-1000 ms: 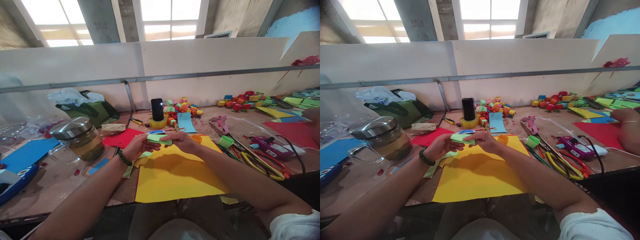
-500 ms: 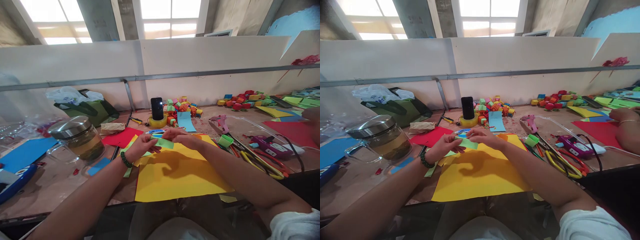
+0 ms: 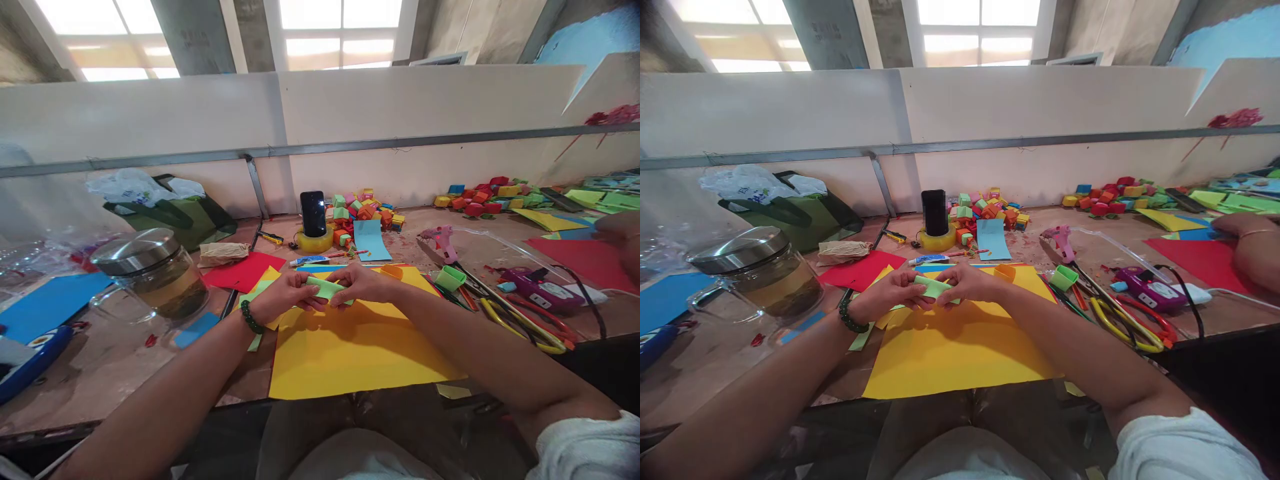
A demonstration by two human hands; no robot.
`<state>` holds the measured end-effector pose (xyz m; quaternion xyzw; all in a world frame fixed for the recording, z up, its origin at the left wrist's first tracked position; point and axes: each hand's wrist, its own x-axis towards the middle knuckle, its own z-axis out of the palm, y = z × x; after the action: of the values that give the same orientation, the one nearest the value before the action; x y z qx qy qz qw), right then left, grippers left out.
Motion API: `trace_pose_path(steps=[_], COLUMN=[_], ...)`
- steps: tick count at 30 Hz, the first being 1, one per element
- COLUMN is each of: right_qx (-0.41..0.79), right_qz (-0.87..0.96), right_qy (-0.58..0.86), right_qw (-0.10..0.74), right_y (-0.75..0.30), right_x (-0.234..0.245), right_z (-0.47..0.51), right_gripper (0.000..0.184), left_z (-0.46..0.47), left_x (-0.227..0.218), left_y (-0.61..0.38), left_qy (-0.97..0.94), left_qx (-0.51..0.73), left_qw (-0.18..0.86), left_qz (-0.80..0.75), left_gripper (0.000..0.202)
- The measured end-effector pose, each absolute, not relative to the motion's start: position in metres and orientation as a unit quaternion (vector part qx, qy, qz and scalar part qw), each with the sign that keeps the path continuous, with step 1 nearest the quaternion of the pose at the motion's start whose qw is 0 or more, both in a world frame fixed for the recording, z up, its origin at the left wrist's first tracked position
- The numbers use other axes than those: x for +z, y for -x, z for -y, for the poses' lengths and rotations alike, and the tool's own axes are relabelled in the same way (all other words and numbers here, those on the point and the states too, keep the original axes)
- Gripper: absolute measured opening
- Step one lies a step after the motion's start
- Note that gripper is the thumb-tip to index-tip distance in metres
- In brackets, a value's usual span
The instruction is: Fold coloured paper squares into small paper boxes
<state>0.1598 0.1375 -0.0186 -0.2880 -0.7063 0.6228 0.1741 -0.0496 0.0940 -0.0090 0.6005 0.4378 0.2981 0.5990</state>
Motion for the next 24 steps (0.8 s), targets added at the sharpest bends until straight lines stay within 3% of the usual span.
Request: trace_pose_path(steps=[10, 15, 24], right_qx=[0.652, 0.647, 0.672], right_qz=[0.679, 0.687, 0.679], right_qy=[0.291, 0.293, 0.272], right_qw=[0.169, 0.153, 0.116], right_y=[-0.1603, -0.1617, -0.1683], right_x=[-0.0157, -0.0157, -0.0132], right_z=[-0.1389, -0.1388, -0.1412], right_gripper=[0.056, 0.052, 0.061], left_z=[-0.0938, -0.0928, -0.0942], left_x=[-0.0027, -0.0029, -0.0057], left_y=[0.0542, 0.0549, 0.0528], left_qy=[-0.577, -0.579, -0.576], left_qx=[0.254, 0.222, 0.266], left_qw=[0.622, 0.621, 0.614], left_qz=[-0.465, -0.479, -0.469], left_gripper=[0.048, 0.049, 0.047])
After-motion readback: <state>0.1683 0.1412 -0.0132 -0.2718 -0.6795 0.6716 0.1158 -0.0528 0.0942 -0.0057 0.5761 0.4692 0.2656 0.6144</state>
